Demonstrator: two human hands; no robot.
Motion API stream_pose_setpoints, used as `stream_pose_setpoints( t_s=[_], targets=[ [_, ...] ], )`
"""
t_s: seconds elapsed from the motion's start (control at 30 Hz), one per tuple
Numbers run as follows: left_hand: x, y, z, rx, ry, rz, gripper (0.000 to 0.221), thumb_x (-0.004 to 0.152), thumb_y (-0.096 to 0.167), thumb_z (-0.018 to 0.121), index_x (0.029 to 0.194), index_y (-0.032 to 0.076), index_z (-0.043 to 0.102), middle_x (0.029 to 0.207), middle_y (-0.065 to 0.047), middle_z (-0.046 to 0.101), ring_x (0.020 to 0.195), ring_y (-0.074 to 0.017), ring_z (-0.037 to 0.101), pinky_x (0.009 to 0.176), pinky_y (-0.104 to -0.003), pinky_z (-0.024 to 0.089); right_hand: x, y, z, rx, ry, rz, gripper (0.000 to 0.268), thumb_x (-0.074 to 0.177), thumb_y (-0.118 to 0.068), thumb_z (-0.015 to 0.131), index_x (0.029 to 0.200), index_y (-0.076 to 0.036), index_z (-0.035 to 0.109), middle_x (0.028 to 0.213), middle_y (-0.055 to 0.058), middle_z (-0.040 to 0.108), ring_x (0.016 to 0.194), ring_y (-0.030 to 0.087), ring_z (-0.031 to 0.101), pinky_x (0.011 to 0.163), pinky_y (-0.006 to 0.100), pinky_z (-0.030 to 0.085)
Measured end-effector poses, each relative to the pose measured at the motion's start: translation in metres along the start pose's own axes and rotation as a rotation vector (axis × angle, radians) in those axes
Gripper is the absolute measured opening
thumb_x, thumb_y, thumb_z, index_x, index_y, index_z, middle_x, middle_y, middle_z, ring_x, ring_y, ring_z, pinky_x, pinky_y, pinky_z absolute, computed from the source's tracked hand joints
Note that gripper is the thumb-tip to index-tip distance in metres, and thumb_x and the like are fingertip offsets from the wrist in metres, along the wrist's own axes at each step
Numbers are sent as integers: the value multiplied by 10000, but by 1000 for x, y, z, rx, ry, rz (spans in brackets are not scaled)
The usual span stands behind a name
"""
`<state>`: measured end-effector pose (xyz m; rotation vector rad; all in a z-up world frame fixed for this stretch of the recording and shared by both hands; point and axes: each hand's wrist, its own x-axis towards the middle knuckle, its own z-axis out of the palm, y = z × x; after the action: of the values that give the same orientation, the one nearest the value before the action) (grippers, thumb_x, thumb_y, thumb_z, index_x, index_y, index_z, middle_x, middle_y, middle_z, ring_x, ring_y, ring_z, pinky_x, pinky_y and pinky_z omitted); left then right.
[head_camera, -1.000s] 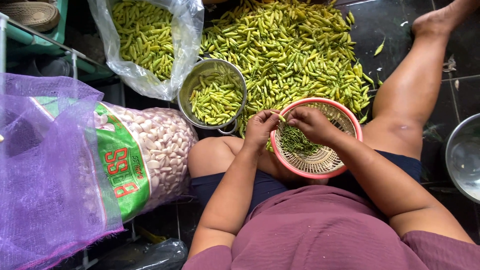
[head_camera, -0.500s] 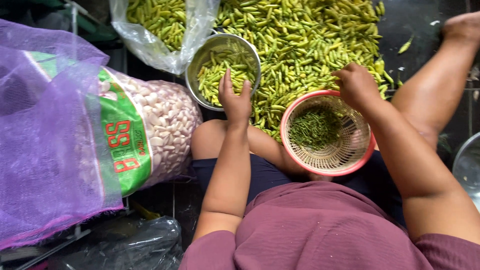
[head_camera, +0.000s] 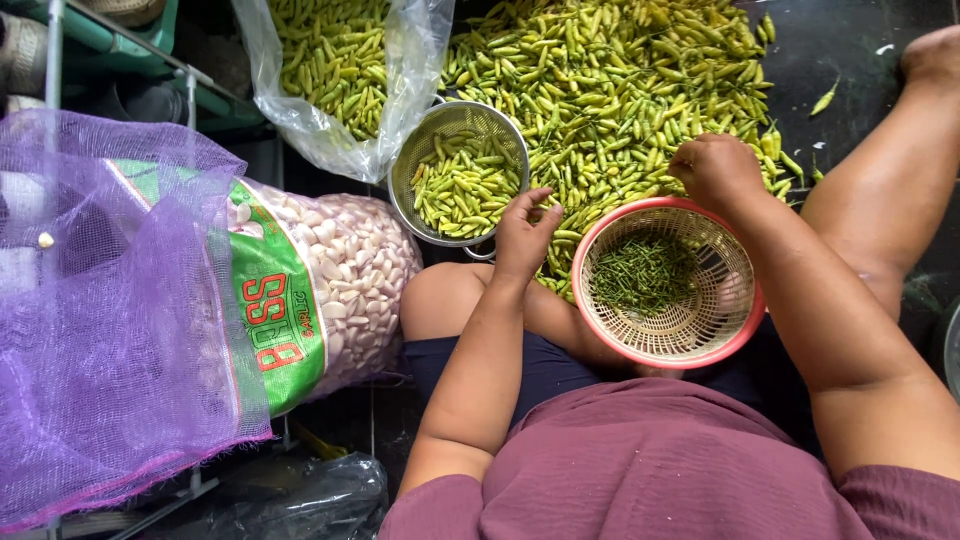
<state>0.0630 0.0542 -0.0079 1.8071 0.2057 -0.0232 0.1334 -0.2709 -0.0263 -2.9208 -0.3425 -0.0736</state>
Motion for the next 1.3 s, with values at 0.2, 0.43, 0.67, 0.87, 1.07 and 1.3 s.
stream_pose_setpoints(
  t_s=[0.2,0.43,0.67,0.87,1.07,1.3],
  targets=[
    [-23,12,13,-158,-172,32,556,857,239,878,1362,123,676,1221,-123,666,1079,-248,645,895,-358,595,-39,-87,-72,610,-104,124,86,976,-140,725,1010,-88,784,887,134,721,912,333,707,814,436,543],
    [-44,-1,35,-509,-366,-103,224,839,118,871,1029,51,773,766,-33,700,660,-74,665,606,-187,568,-99,-124,-82,1115,-253,219,187,922,-80,690,1076,16,736,877,126,713,870,210,623,792,358,491],
    [-59,51,11,-627,-591,-103,189,824,35,849,995,31,768,832,-83,749,770,-111,730,727,-237,621,-118,-97,-95,1380,-466,153,118,986,-74,629,942,-3,712,796,57,650,799,140,572,770,283,447],
    [-11,35,-38,-69,97,147,325,899,160,800,1214,162,724,1193,-91,668,1133,-256,617,1012,-421,502,-59,-66,-88,372,-352,-52,209,1028,-188,628,1007,-41,775,917,160,702,895,300,694,838,413,539],
    [-11,31,-34,161,172,203,369,880,248,819,1235,205,731,1327,-106,600,1293,-361,554,1125,-492,420,6,-23,-20,-37,-233,-108,224,887,-271,732,1096,-224,800,1049,81,687,1000,343,701,815,473,590],
    [-5,22,-21,94,42,142,328,870,256,823,1184,205,745,1247,-76,651,1196,-309,640,1007,-419,525,20,-14,-14,200,-216,-10,214,891,-345,759,1054,-213,805,1045,98,711,1014,380,706,834,507,583]
  ],
)
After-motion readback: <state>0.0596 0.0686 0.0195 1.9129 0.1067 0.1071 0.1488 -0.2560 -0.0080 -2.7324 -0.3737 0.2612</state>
